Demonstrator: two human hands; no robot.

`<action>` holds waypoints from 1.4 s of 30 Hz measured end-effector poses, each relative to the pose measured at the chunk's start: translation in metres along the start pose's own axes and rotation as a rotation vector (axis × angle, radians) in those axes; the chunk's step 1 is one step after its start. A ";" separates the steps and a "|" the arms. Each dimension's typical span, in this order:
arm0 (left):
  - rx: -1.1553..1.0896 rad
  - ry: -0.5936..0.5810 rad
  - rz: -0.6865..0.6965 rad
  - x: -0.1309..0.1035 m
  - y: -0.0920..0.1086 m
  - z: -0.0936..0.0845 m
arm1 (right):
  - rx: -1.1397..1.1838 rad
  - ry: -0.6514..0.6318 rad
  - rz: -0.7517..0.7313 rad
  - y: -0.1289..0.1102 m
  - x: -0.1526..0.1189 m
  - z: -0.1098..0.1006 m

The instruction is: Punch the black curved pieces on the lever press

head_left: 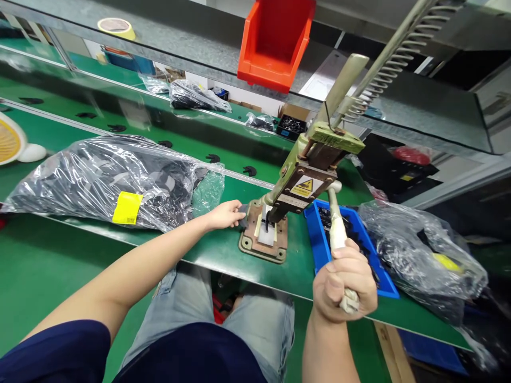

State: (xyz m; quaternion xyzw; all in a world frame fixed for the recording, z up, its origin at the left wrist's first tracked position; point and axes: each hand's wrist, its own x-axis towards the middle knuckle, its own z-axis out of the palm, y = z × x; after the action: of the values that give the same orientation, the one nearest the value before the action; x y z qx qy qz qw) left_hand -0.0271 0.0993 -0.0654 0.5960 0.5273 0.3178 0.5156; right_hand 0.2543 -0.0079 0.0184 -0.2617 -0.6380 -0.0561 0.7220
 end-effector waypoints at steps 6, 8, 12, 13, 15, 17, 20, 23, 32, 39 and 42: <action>0.011 -0.054 0.071 0.017 0.015 0.024 | 0.025 0.017 -0.019 0.001 0.000 0.002; 0.036 -0.061 0.082 0.024 0.015 0.033 | 0.024 -0.001 -0.016 0.000 0.001 0.001; 0.087 -0.021 0.074 0.034 0.016 0.041 | 0.021 -0.011 -0.009 -0.001 0.001 0.000; 0.078 -0.018 0.058 0.035 0.018 0.041 | 0.023 -0.007 -0.009 -0.001 0.000 0.001; 0.027 -0.052 0.021 0.037 0.021 0.038 | 0.028 0.007 -0.012 0.000 0.000 0.001; -0.017 -0.115 0.007 0.037 0.024 0.034 | 0.030 0.015 -0.011 0.001 -0.001 0.002; -0.003 -0.164 0.012 0.036 0.028 0.031 | 0.031 0.017 -0.012 0.002 -0.002 0.002; 0.013 -0.167 -0.027 0.036 0.030 0.032 | 0.029 0.037 -0.015 0.003 -0.002 0.002; -0.147 -0.231 -0.021 0.049 0.026 0.025 | 0.039 0.068 -0.017 0.005 -0.004 0.003; -0.193 -0.256 0.017 0.043 0.023 0.023 | 0.064 0.136 -0.077 0.013 -0.004 0.010; -0.181 -0.253 0.019 0.042 0.022 0.025 | 0.044 0.123 -0.078 0.015 -0.003 0.009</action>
State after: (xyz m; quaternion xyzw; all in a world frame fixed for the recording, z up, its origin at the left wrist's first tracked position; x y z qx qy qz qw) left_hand 0.0123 0.1341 -0.0576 0.5875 0.4217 0.2913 0.6262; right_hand 0.2514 0.0081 0.0114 -0.2169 -0.6032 -0.0861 0.7627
